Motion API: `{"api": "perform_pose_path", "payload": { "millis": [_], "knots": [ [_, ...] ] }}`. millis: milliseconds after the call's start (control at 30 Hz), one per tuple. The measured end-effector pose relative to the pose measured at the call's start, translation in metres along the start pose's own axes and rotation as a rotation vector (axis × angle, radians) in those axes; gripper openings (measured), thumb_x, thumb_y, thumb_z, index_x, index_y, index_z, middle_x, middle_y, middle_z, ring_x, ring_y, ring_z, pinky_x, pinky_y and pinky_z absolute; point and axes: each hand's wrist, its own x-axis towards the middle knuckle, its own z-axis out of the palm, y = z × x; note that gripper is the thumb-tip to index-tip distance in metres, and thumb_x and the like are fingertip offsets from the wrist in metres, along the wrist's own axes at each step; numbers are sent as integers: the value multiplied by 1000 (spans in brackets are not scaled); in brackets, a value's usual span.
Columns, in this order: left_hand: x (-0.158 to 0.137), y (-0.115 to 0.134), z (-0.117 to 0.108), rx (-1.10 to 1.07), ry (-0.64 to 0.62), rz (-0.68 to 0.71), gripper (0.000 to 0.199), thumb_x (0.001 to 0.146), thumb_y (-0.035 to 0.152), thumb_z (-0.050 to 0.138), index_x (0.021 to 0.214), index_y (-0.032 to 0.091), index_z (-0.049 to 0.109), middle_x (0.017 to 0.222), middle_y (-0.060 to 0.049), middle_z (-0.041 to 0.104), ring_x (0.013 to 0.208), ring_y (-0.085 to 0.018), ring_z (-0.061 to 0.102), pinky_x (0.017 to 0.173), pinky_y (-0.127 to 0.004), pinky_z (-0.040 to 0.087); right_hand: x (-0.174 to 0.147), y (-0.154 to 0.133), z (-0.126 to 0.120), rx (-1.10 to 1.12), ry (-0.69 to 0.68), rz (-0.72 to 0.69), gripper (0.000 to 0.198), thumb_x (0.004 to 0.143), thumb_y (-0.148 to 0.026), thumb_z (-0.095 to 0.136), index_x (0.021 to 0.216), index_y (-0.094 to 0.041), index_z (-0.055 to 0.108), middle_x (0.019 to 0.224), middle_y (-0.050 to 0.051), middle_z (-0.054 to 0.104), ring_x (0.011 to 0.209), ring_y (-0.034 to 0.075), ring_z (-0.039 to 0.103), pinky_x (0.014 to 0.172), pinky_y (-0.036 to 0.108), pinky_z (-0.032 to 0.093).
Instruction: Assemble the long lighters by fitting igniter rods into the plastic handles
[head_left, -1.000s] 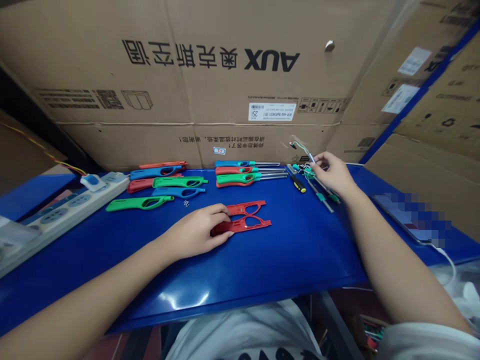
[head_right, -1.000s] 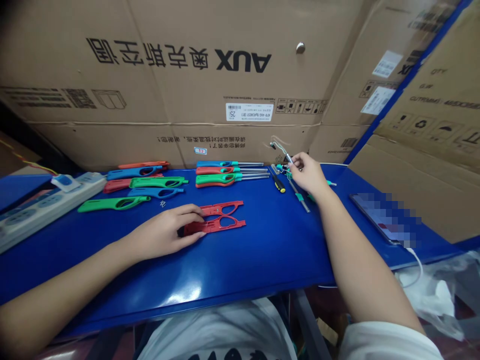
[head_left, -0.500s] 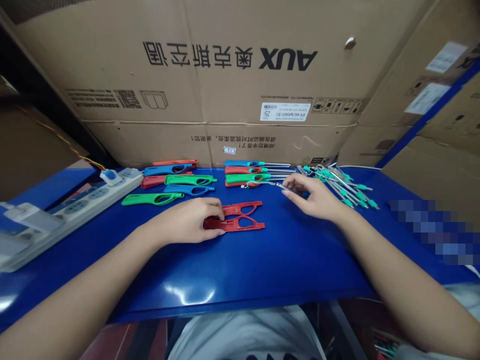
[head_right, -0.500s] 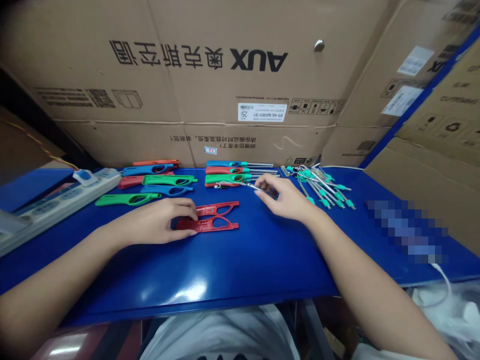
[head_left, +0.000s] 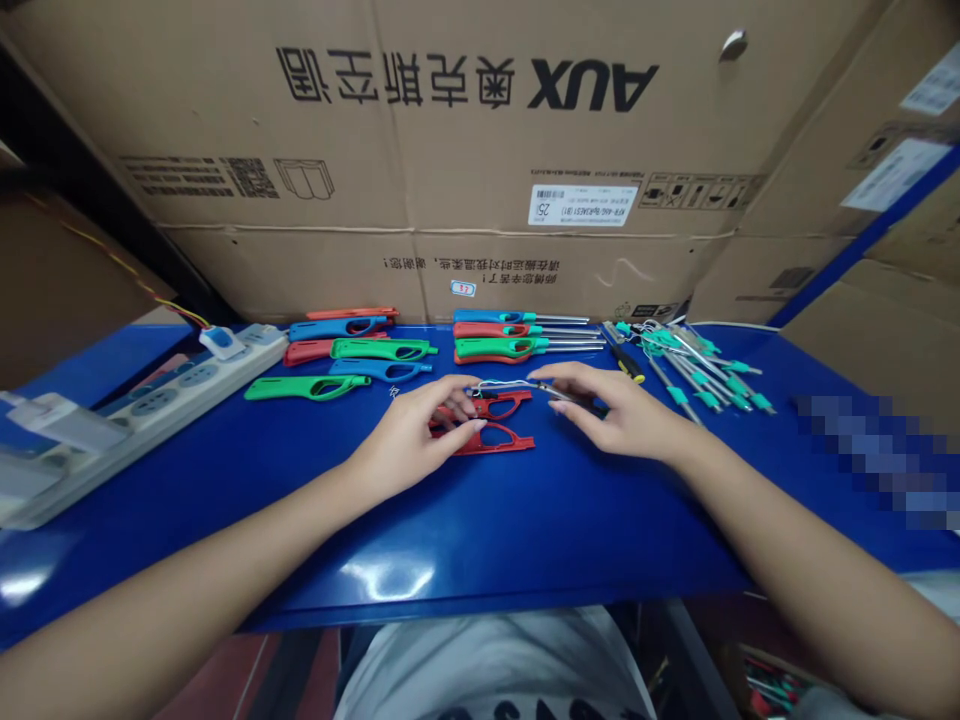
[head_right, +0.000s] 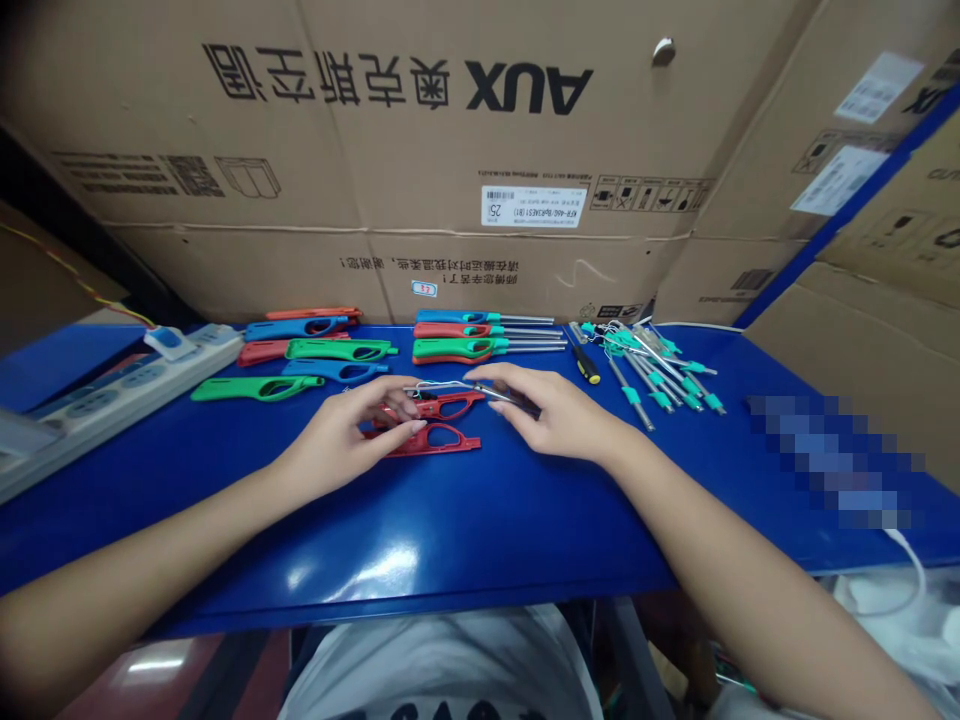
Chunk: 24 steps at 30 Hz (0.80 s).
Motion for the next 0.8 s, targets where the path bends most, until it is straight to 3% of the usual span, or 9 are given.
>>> {"api": "perform_pose_path", "payload": {
  "millis": [100, 167, 400, 567, 700, 800],
  "knots": [
    [1, -2, -1, 95, -4, 23, 30, 93, 28, 64, 121, 19, 63, 92, -2, 69, 77, -14, 66, 71, -26, 58, 1, -4, 1, 7, -62, -33, 43, 99, -18, 48, 141, -29, 53, 134, 6, 66, 117, 21, 65, 100, 35, 51],
    [2, -2, -2, 144, -7, 42, 25, 93, 28, 63, 117, 18, 65, 89, -2, 68, 73, -13, 64, 69, -25, 55, 2, -6, 1, 16, -72, -26, 40, 99, -19, 47, 138, -28, 56, 134, 6, 66, 121, 22, 64, 102, 36, 50],
    [2, 0, -5, 203, -8, 130, 12, 95, 27, 63, 98, 17, 70, 83, -1, 60, 70, -12, 57, 64, -23, 48, 3, -6, 1, 24, -113, 12, 37, 100, -20, 47, 135, -26, 55, 128, 7, 68, 110, 20, 67, 93, 33, 52],
    [1, -1, -6, 205, 1, 153, 12, 96, 26, 62, 99, 18, 71, 90, -3, 63, 75, -12, 61, 66, -22, 49, 2, -1, -1, 68, -166, 163, 38, 100, -27, 49, 138, -25, 45, 100, 5, 72, 82, 18, 69, 73, 29, 52],
    [1, 1, -8, 244, -12, 186, 16, 99, 26, 58, 99, 17, 71, 91, -4, 66, 76, -12, 63, 68, -22, 50, 2, 3, -2, 75, -175, 237, 22, 98, -34, 54, 116, -22, 52, 96, 5, 71, 71, 15, 64, 64, 27, 48],
    [2, 3, -9, 264, -18, 196, 19, 100, 29, 56, 97, 16, 70, 88, -5, 68, 79, -14, 64, 72, -25, 50, 3, 5, -3, 61, -224, 195, 17, 95, -35, 59, 106, -21, 60, 95, 5, 71, 70, 15, 62, 63, 26, 46]
  ]
}}
